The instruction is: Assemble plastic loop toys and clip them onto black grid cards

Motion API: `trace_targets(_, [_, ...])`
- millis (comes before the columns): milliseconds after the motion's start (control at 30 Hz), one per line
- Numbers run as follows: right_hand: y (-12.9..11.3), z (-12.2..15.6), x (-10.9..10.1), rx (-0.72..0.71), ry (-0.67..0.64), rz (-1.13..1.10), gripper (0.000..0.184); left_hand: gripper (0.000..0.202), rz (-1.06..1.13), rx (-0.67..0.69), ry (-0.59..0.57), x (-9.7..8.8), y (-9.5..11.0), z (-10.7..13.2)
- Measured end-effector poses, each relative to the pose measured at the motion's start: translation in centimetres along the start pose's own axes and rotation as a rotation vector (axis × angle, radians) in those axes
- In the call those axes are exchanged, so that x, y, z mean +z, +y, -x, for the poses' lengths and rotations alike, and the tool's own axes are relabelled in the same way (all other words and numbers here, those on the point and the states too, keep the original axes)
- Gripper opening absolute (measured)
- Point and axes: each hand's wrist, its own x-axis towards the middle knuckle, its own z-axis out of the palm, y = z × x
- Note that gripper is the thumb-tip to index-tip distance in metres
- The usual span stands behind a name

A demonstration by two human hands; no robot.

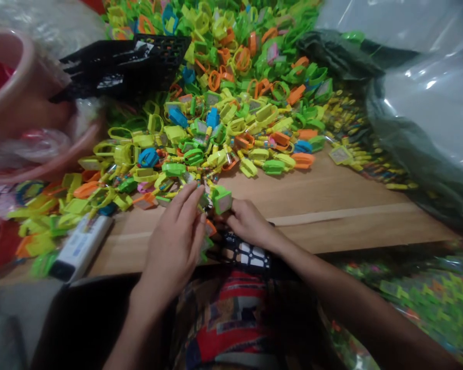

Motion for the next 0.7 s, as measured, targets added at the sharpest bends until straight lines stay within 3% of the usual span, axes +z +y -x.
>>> trace_targets(167, [0.9,0.6,1.1,-0.318,0.041,0.254,0.031,0.05,-0.02,0.018,-0.054,-0.4,0.1,-0.4])
trace_targets(300, [0.0,-0.1,0.7,-0.297,-0.083,0.346,0.025,0.045,-0.13,0.016,-0.107,-0.5,0.3,-1.5])
trace_targets(367, [-0.7,-0.7,-0.8,-0.267,-0.172,0.327,0.024,0.039,-0.151,0.005,-0.097,-0.5,0.4,-1.7])
trace_targets(433, [-1.3,-1.5,-3.1,-0.264,-0.171,0.302,0.022,0.036,-0.123,-0.005,-0.079,-0.6,0.2,-1.5])
trace_targets(600, [-0.9,-4.0,-9.1,-0.248,0.213,0.626,0.034,0.037,-0.069,-0.022,-0.027,-0.9,-0.9,-0.3])
trace_targets(700, [0.0,-4.3,-9.9,-0.254,0.167,0.803,0.045,0.041,-0.073,-0.005,-0.032,-1.0,-1.5,-0.1])
